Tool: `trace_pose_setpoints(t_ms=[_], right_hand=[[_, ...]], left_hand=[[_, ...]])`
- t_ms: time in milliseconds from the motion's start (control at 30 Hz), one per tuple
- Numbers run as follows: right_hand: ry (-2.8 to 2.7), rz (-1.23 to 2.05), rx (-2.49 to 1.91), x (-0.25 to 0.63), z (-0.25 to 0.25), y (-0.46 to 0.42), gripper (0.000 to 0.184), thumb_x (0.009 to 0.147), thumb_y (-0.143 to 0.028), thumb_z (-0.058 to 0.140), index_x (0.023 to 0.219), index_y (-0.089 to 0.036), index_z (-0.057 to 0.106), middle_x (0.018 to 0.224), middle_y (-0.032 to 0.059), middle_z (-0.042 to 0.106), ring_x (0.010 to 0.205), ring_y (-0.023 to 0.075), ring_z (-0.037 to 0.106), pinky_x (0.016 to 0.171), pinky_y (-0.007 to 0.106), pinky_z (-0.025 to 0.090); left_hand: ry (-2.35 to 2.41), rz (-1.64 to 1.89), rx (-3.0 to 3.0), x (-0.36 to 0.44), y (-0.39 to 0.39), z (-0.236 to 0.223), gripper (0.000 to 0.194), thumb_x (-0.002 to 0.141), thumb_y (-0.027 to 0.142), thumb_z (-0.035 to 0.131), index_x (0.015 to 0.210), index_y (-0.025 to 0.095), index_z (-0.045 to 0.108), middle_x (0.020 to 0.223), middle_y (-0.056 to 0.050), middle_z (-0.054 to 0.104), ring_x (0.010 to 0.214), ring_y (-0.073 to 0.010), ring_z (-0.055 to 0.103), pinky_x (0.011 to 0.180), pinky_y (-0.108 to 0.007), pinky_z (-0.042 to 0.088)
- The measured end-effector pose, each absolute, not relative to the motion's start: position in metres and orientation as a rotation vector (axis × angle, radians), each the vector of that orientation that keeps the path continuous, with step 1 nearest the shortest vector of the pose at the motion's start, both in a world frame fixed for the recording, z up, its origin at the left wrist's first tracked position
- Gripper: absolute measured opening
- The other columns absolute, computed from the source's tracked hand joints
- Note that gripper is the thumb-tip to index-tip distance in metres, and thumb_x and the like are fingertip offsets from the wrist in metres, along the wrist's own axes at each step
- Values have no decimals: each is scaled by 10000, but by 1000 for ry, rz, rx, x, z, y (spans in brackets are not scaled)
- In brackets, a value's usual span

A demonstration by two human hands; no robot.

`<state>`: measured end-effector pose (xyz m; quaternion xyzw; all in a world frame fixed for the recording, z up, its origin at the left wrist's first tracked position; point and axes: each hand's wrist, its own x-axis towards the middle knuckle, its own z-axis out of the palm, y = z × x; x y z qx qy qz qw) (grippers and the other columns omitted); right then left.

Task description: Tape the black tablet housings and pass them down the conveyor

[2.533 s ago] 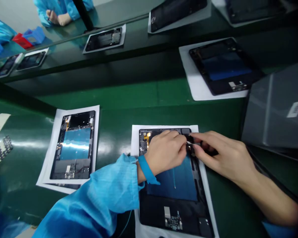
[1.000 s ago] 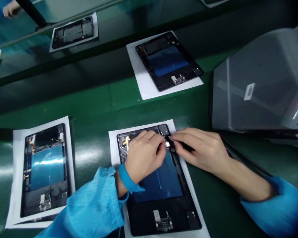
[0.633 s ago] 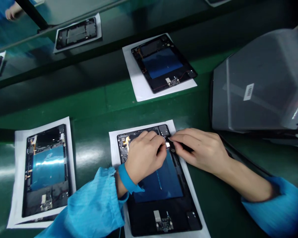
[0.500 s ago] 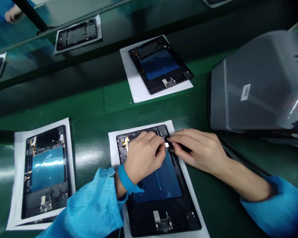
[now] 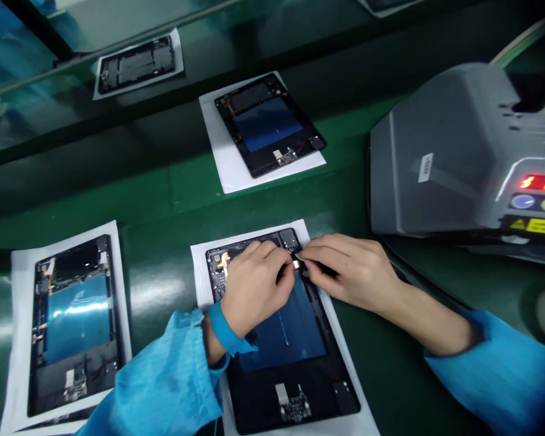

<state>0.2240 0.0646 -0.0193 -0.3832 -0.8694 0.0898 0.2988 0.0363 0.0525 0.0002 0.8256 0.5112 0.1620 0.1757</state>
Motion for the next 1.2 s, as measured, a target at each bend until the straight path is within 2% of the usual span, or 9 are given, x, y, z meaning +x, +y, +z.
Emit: trace_pose_setpoints(t_ms=[800,1200], right_hand=[[-2162,463,-1029,221,-17,66,104,836,-133,575,908,-159,644,844,39,689,760,155,649,665,279,537],[-2392,-27,-1014,220,-17,71,92,867,-150,561,862,-163,652,813,15,695,697,127,623,638,239,474]], left_hand=[[1460,429,2383,37,53,1,124,872,209,515,781,189,596,772,-13,601,745,-172,525,678,-303,424],[1458,431,2344,37,54,0,124,865,187,513,770,183,593,781,-11,603,750,-170,521,691,-311,420]])
